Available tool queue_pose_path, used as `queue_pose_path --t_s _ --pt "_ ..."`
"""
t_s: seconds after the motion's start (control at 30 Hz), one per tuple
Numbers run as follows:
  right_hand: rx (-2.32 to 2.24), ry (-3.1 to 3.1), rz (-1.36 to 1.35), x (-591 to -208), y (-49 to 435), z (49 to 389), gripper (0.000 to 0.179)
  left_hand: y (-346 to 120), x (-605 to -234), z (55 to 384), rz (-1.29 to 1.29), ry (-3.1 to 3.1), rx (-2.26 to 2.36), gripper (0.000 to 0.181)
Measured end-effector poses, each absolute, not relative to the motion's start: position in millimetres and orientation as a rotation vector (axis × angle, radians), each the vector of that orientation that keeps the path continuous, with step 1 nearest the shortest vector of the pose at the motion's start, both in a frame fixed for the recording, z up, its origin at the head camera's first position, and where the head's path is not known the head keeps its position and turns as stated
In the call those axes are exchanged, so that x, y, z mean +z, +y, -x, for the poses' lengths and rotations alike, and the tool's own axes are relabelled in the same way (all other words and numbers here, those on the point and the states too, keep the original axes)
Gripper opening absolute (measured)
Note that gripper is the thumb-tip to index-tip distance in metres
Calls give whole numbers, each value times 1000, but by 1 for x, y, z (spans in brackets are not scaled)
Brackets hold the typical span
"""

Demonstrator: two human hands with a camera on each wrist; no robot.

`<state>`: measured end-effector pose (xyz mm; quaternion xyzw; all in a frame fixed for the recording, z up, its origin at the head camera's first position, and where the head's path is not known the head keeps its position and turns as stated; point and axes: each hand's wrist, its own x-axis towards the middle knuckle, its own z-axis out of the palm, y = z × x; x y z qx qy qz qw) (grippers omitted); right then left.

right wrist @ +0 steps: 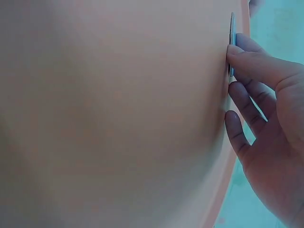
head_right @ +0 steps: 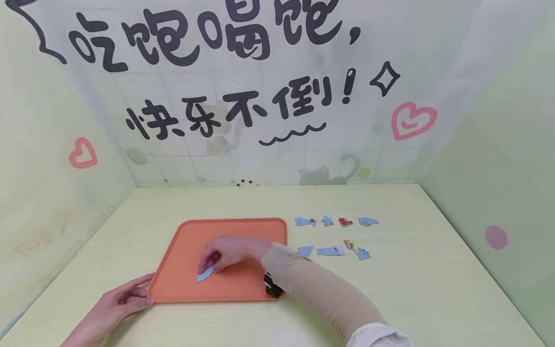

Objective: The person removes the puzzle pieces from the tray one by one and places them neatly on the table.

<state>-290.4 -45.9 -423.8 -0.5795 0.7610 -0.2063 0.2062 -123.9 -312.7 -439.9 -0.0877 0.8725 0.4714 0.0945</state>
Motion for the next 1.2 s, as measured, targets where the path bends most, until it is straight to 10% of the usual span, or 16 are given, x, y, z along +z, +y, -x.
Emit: queue_pose_path --t_s 1.2 --pt "-797 2218 1422 -413 -19 291 23 -313 -441 124 231 2616 1346 70"
